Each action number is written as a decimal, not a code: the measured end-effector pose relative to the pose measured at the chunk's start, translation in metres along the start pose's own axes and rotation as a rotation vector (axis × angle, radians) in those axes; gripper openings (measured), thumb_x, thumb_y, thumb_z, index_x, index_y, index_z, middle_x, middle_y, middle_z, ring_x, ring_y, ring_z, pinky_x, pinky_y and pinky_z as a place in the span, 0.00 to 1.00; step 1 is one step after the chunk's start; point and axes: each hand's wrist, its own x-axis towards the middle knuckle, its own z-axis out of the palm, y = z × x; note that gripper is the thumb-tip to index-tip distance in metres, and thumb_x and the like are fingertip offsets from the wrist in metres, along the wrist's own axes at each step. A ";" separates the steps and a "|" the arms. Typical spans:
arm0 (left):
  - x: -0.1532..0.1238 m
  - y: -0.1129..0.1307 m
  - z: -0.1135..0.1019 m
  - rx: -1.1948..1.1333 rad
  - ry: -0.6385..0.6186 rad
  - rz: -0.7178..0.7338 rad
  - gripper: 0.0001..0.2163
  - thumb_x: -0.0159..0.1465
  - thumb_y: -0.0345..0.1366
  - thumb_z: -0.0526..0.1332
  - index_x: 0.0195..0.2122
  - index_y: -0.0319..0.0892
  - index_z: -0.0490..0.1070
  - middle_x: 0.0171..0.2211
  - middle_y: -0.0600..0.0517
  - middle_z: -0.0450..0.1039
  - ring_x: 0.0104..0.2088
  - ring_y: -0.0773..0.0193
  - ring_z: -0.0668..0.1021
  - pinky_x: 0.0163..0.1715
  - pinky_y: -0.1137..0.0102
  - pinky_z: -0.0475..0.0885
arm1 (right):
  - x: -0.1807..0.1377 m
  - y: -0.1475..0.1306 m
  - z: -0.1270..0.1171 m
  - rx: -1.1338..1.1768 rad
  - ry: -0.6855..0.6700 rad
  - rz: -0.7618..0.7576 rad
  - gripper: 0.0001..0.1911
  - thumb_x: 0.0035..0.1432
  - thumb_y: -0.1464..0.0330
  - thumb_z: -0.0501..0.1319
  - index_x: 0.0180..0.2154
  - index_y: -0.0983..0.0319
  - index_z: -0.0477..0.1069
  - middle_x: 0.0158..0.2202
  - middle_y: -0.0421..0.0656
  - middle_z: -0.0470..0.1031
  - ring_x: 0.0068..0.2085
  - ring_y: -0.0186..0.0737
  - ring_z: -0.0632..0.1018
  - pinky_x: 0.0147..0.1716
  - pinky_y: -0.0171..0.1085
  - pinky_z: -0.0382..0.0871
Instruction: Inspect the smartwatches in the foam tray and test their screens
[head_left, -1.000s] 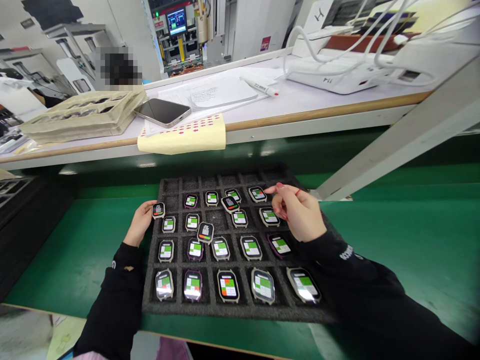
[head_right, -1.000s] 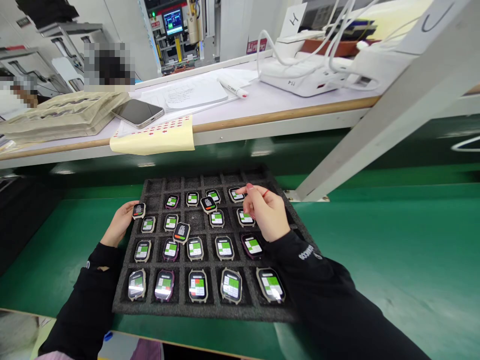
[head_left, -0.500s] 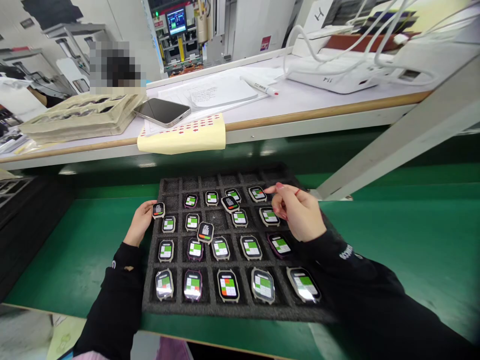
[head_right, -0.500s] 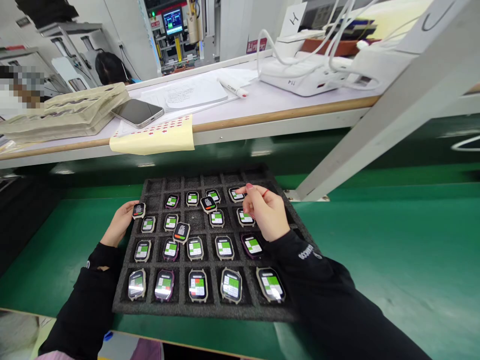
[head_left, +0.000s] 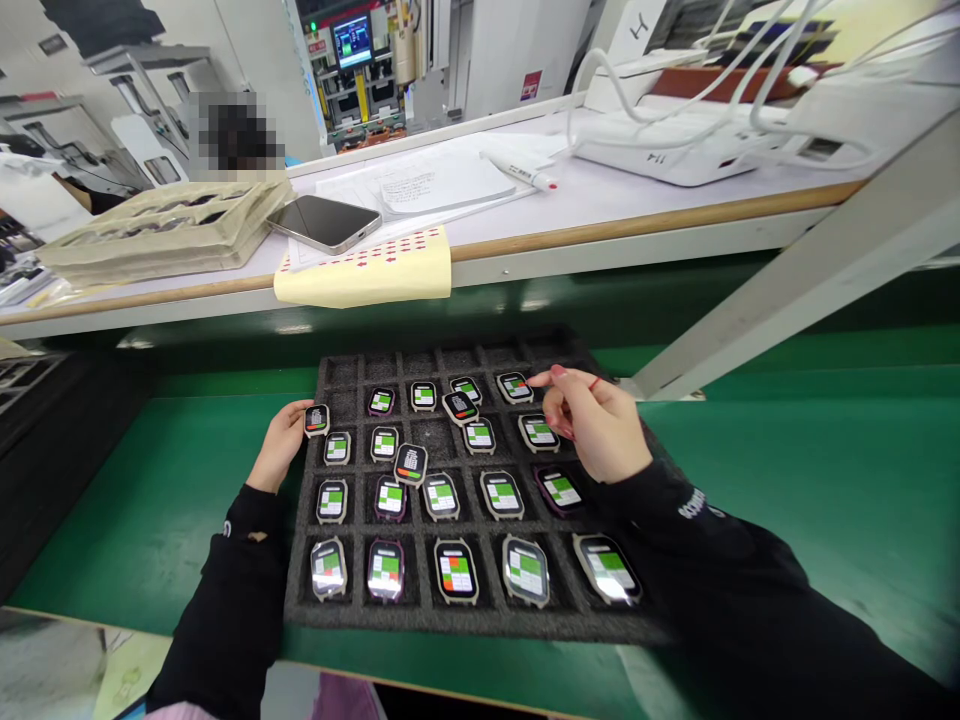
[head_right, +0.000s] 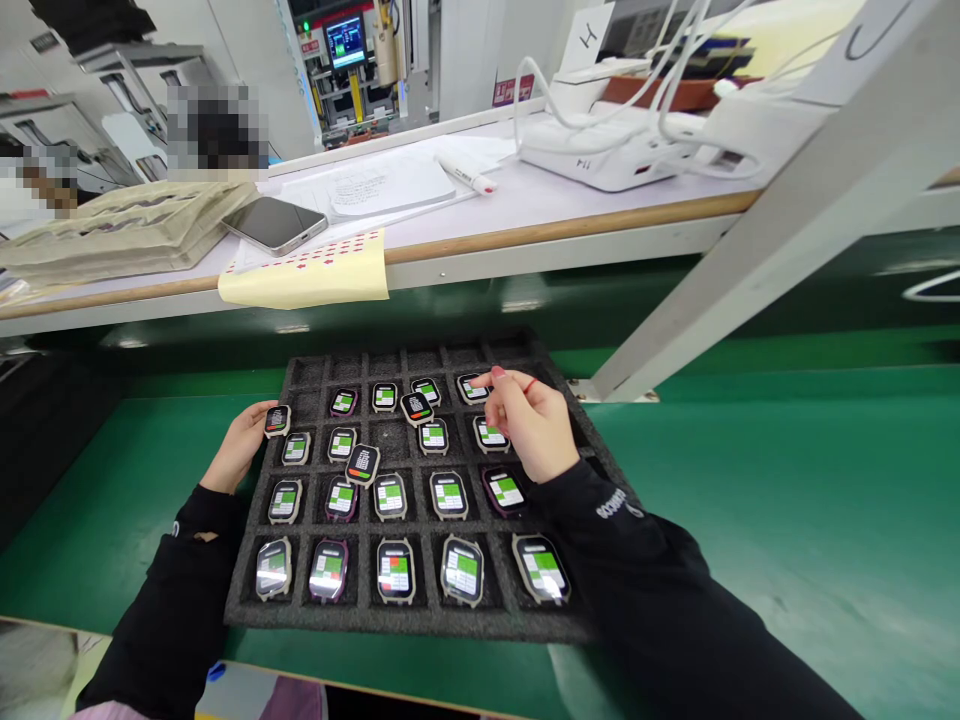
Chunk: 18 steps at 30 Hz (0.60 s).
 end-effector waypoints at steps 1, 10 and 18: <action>0.000 0.000 0.000 0.002 0.000 -0.001 0.22 0.50 0.44 0.70 0.43 0.39 0.73 0.44 0.44 0.80 0.46 0.52 0.80 0.49 0.61 0.73 | 0.000 0.000 0.000 -0.001 -0.002 0.000 0.34 0.45 0.39 0.74 0.29 0.65 0.78 0.14 0.38 0.62 0.15 0.29 0.56 0.13 0.28 0.47; -0.001 0.001 -0.001 0.014 0.004 -0.010 0.22 0.51 0.44 0.70 0.44 0.39 0.73 0.45 0.43 0.79 0.46 0.51 0.80 0.49 0.61 0.72 | 0.000 0.001 -0.001 -0.003 -0.005 0.002 0.33 0.47 0.39 0.74 0.30 0.65 0.78 0.14 0.37 0.62 0.15 0.29 0.55 0.13 0.28 0.47; -0.002 0.002 0.000 0.018 0.004 -0.013 0.21 0.51 0.43 0.70 0.44 0.39 0.73 0.45 0.43 0.79 0.47 0.51 0.80 0.50 0.61 0.73 | 0.000 0.000 0.000 -0.009 -0.006 -0.001 0.33 0.48 0.40 0.74 0.30 0.65 0.78 0.14 0.37 0.62 0.15 0.30 0.56 0.14 0.28 0.47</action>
